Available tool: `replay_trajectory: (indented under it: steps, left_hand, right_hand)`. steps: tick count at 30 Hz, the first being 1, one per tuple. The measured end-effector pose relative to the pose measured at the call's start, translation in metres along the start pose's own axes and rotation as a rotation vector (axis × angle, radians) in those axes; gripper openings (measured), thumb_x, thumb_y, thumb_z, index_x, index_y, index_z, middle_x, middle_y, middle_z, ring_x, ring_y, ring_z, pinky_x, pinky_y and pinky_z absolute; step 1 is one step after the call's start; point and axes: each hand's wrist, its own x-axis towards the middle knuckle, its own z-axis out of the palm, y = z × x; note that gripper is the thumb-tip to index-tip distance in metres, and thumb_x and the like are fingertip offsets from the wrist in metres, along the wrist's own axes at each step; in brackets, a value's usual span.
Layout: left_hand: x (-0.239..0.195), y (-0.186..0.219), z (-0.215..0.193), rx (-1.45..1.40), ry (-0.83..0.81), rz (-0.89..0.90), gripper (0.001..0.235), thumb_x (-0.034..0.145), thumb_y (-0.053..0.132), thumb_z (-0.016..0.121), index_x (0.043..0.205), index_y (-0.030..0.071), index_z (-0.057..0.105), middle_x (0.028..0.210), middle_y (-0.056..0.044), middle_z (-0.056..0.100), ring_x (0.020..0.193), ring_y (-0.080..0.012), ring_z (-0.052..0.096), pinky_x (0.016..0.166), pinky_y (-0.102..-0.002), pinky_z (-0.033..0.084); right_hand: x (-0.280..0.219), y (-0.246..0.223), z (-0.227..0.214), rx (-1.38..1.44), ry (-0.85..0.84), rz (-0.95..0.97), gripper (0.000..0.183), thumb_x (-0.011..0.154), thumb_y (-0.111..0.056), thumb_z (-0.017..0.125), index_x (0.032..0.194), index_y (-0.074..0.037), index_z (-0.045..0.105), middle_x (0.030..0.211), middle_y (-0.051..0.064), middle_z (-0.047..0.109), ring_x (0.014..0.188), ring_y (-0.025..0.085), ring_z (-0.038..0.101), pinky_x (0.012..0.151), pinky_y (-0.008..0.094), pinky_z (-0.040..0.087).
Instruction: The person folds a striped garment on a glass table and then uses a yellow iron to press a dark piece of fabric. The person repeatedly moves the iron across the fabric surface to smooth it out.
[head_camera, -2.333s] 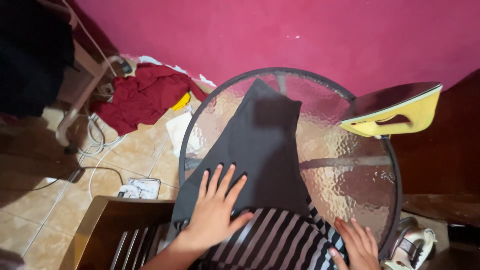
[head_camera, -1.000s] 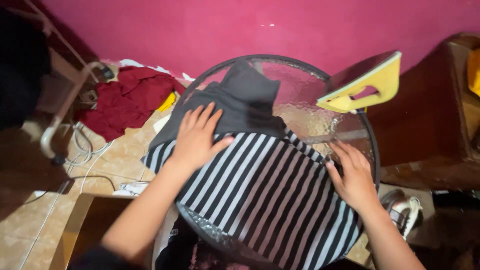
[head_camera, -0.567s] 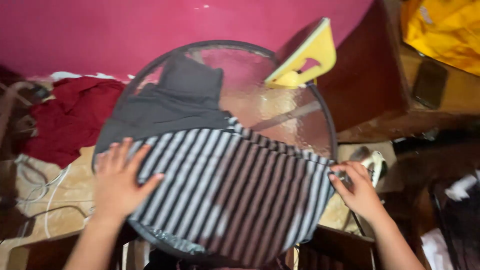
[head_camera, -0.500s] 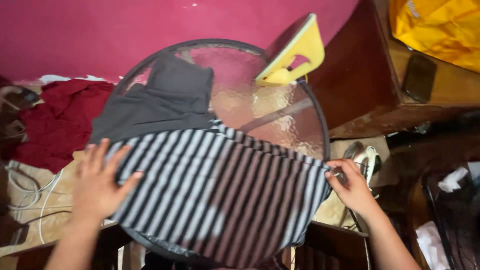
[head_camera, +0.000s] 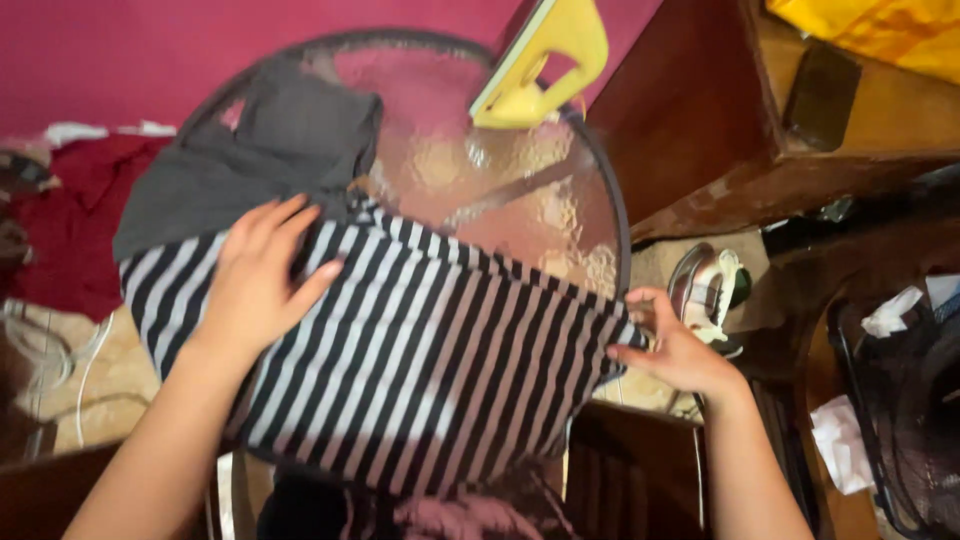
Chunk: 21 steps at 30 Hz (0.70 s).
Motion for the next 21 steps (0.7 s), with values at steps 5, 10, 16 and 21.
replay_trajectory:
  steps: [5, 10, 16, 21]
  left_hand:
    - [0.009, 0.012, 0.039, -0.007, -0.095, -0.079, 0.077, 0.089, 0.054, 0.068, 0.154, 0.015, 0.05, 0.16, -0.014, 0.043, 0.144, -0.0424, 0.039, 0.121, -0.06, 0.025]
    - [0.0, 0.017, 0.04, 0.108, -0.181, -0.141, 0.08, 0.09, 0.061, 0.06, 0.157, 0.019, 0.047, 0.166, -0.012, 0.037, 0.151, -0.0401, 0.032, 0.125, -0.06, 0.019]
    - [0.0, 0.02, 0.042, 0.105, -0.197, -0.184, 0.081, 0.09, 0.063, 0.059, 0.158, 0.022, 0.044, 0.168, -0.009, 0.034, 0.152, -0.0384, 0.03, 0.126, -0.059, 0.018]
    - [0.001, 0.03, 0.041, 0.117, -0.232, -0.229, 0.083, 0.089, 0.065, 0.059, 0.159, 0.023, 0.042, 0.169, -0.008, 0.03, 0.153, -0.0381, 0.028, 0.126, -0.058, 0.018]
  right_hand:
    - [0.003, 0.021, -0.001, 0.087, 0.156, -0.134, 0.062, 0.079, -0.007, 0.086, 0.13, -0.004, 0.052, 0.111, 0.015, 0.067, 0.108, 0.028, 0.066, 0.101, 0.047, 0.05]
    - [-0.001, 0.022, -0.006, 0.081, 0.146, -0.08, 0.015, 0.083, -0.015, 0.087, 0.093, -0.009, 0.078, 0.075, 0.003, 0.076, 0.069, 0.014, 0.061, 0.067, 0.031, 0.052]
    - [0.001, 0.042, -0.01, 0.374, 0.209, -0.111, 0.012, 0.087, -0.009, 0.084, 0.086, -0.006, 0.072, 0.071, -0.001, 0.07, 0.064, 0.009, 0.057, 0.062, 0.022, 0.045]
    - [0.007, 0.07, -0.008, 0.41, 0.261, -0.063, 0.025, 0.08, -0.005, 0.088, 0.096, -0.005, 0.068, 0.074, 0.001, 0.069, 0.062, 0.01, 0.059, 0.059, 0.022, 0.045]
